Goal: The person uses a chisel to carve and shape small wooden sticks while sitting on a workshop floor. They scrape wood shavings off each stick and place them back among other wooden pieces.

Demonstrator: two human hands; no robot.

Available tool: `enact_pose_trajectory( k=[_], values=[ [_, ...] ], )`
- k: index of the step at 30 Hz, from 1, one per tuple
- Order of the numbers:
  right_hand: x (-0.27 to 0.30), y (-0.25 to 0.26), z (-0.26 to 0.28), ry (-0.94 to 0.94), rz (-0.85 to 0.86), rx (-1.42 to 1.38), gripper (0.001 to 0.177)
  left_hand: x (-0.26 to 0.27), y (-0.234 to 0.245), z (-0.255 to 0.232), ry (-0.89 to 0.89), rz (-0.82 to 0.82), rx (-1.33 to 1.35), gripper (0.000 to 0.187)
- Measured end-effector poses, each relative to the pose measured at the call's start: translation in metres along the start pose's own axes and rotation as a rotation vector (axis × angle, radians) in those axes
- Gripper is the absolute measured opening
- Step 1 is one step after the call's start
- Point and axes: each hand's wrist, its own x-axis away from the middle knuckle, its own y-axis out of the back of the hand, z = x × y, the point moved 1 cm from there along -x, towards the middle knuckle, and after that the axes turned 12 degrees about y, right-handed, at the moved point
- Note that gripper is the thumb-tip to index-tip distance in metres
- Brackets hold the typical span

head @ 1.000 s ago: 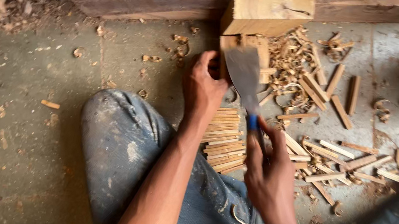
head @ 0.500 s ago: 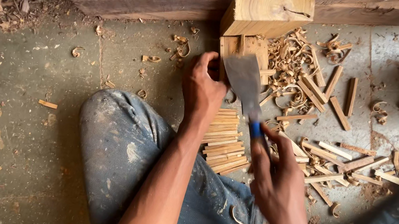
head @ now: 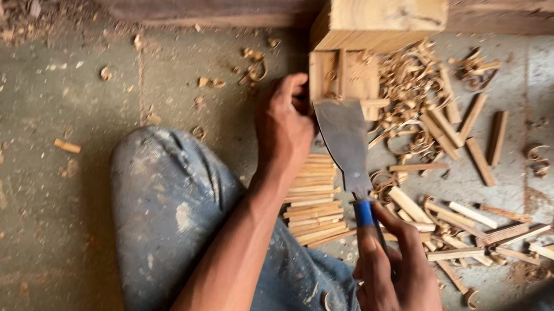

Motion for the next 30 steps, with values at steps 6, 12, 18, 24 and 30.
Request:
enact_pose_trajectory(
  k=[6, 12, 18, 24, 30],
  values=[
    [-0.034, -0.006, 0.040, 0.155, 0.023, -0.068, 0.053, 0.006, 0.000, 0.001, -0.043, 0.004, 0.063, 0.064],
    [0.000, 0.000, -0.008, -0.043, 0.017, -0.131, 0.058, -0.007, -0.017, 0.024, -0.043, -0.047, 0.091, 0.053],
    [-0.002, 0.006, -0.019, -0.008, 0.062, -0.234, 0.051, -0.023, -0.026, 0.026, 0.029, 0.062, 0.432, 0.033],
    [0.009, 0.003, -0.023, 0.021, 0.044, -0.194, 0.058, -0.012, -0.021, 0.028, 0.201, 0.124, 0.696, 0.039],
    [-0.004, -0.001, -0.032, 0.062, 0.056, -0.170, 0.056, -0.013, -0.021, 0.021, 0.188, 0.161, 0.647, 0.042]
  ],
)
